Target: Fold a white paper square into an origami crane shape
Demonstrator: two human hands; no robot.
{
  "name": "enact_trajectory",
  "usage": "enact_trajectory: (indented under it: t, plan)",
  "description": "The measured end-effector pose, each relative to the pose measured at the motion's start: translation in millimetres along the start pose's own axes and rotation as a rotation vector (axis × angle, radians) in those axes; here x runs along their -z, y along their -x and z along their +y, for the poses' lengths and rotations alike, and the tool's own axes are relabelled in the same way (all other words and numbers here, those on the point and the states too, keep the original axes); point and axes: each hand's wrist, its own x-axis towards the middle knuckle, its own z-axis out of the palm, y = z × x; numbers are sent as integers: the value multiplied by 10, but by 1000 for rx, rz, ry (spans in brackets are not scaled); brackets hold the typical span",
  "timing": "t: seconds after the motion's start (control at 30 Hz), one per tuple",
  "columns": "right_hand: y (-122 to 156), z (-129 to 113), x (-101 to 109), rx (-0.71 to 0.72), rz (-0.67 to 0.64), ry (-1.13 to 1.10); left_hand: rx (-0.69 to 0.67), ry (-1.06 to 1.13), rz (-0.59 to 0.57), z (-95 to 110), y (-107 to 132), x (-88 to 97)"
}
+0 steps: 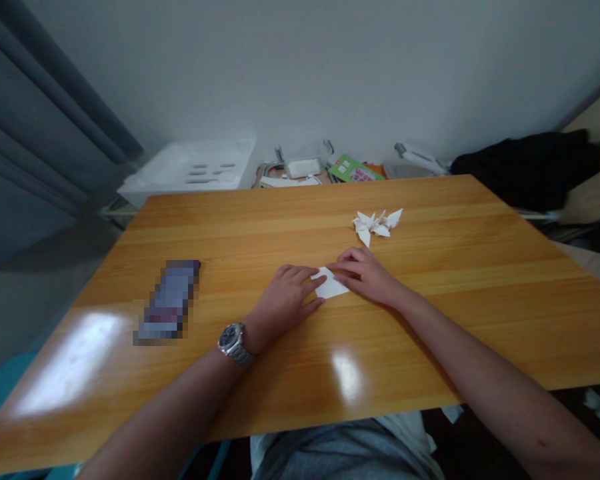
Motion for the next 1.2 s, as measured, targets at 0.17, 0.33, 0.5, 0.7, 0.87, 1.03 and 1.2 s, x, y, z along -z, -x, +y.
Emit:
enact_trajectory:
  t: [0.17,0.33,0.5,0.7,0.87,1.03,1.2]
  plan:
    - [-27,-40,48,46,-12,-72,68,-37,35,14,-3,3]
    - [-15,-40,38,90,-58,-78,74,-20,50,19,2,9]
    - [-14,-42,25,114,-55,-78,78,21,70,16,2,-21]
    - [-17,-68,46,107,-79,-84,65,35,58,5,-10,-62]
    - [-22,-98,42,103,-85,-62,80,29,65,7,-24,-38]
    - [-35,-109,13,110,-68,-71,90,58,90,1,-34,-14]
    - [-41,-105,12,108,-59,-91,75,73,91,-19,-38,-16]
